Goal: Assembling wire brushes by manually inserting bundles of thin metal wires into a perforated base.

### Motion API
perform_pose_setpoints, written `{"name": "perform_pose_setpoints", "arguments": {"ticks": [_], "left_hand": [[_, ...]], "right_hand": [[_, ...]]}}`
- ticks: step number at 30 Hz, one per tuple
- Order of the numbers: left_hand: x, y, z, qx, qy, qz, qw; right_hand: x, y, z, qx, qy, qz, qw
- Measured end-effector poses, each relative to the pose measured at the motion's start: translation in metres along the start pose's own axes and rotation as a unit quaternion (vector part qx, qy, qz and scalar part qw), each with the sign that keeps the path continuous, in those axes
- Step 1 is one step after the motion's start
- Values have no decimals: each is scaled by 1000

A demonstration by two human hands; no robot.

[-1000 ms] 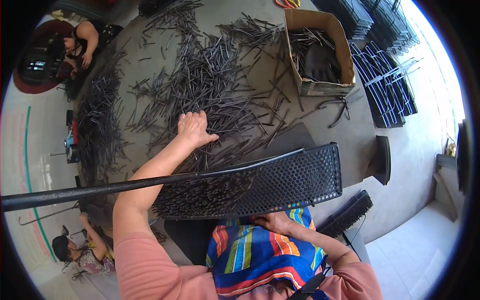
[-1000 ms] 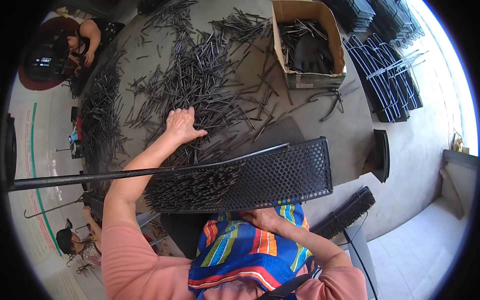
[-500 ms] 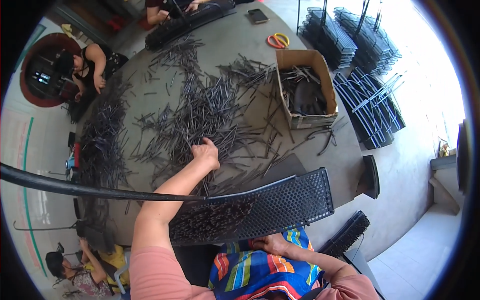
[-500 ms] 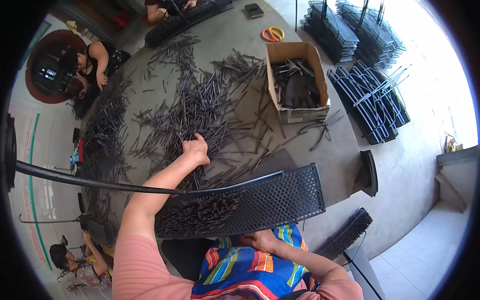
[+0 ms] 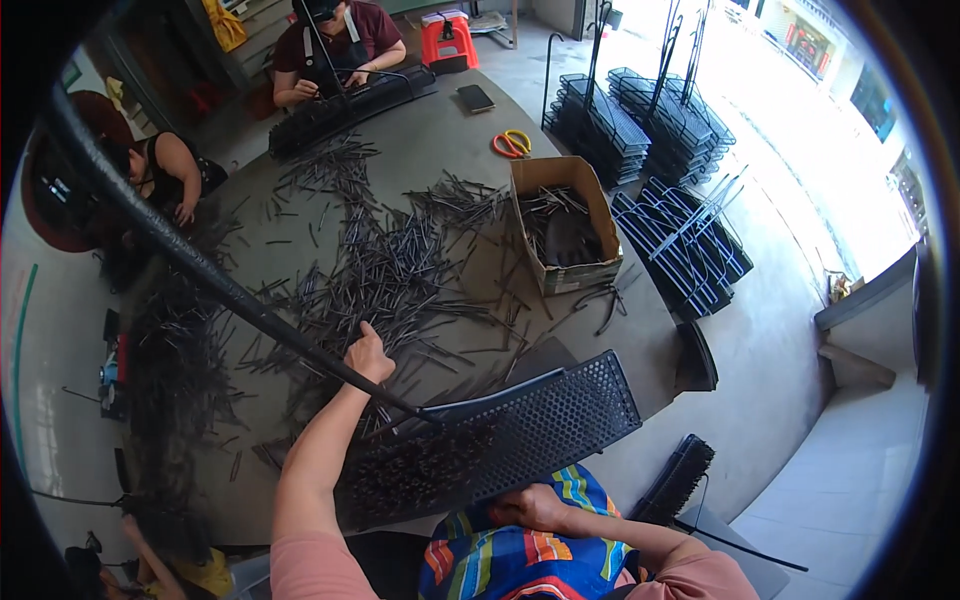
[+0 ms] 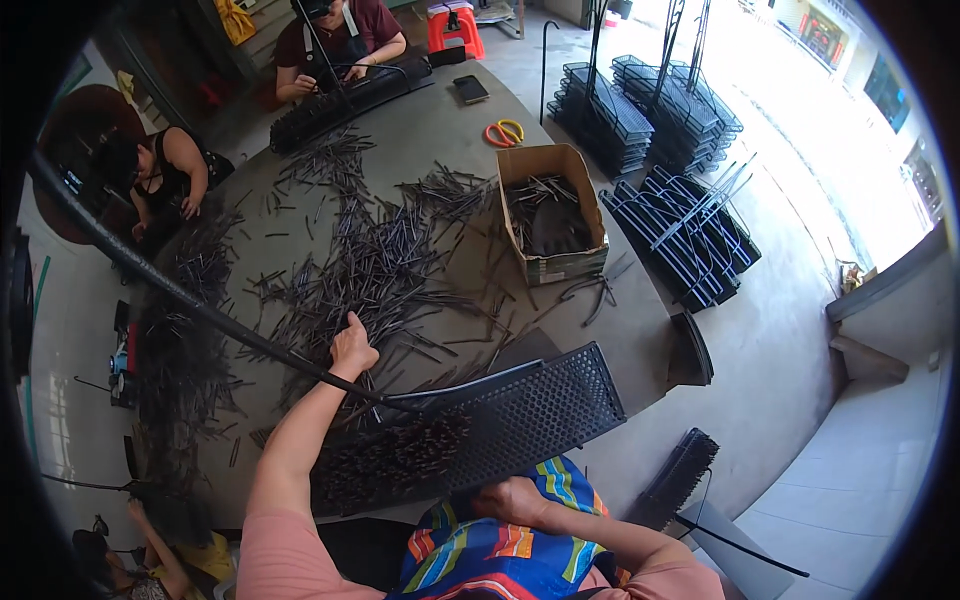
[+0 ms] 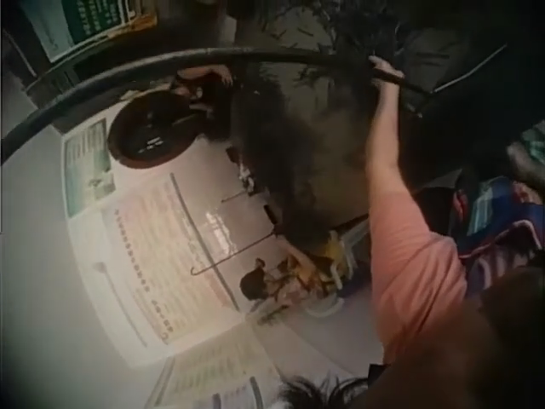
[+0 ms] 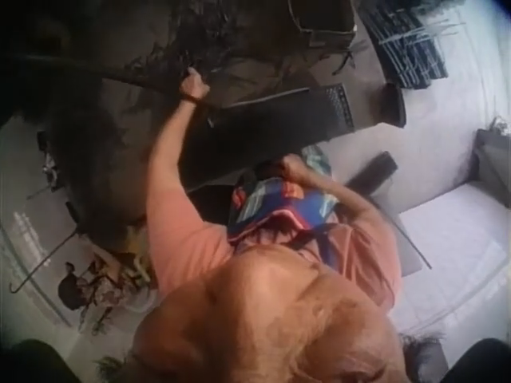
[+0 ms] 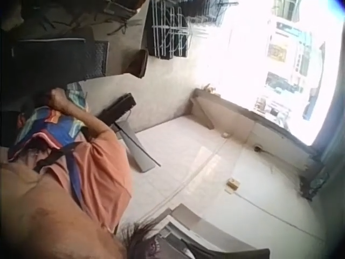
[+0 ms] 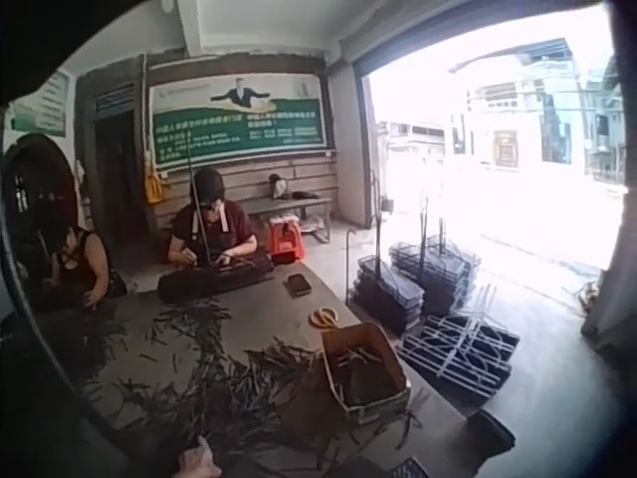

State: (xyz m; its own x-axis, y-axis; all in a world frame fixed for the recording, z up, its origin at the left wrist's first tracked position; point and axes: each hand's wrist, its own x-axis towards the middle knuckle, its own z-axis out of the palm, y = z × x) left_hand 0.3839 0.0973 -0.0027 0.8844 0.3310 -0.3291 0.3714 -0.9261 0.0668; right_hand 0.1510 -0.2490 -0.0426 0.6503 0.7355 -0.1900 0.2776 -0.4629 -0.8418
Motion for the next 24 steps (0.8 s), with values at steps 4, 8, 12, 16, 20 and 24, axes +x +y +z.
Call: {"name": "perform_pose_setpoints", "arguments": {"ticks": [4,8,12,16,20,24], "left_hand": [[-3,-31,7,-56,84,-3,995],[-17,-36,-3,-204,163,-23,965],[-22,-48,-12,-477,205,50,853],[-13,-29,-27,-659,165,49,732],[-25,-3,-52,-788,137,63,596],[-40,27,-83,-843,159,93,505]], "right_hand": [[-6,-53,-38,1,1,-86,996],[-1,-76,-96,79,16,-66,995],[41,-91,-155,122,235,-8,964],[131,-92,-194,67,314,-91,943],[224,-117,-188,-146,282,-188,929],[273,-123,-155,-190,311,-195,911]]}}
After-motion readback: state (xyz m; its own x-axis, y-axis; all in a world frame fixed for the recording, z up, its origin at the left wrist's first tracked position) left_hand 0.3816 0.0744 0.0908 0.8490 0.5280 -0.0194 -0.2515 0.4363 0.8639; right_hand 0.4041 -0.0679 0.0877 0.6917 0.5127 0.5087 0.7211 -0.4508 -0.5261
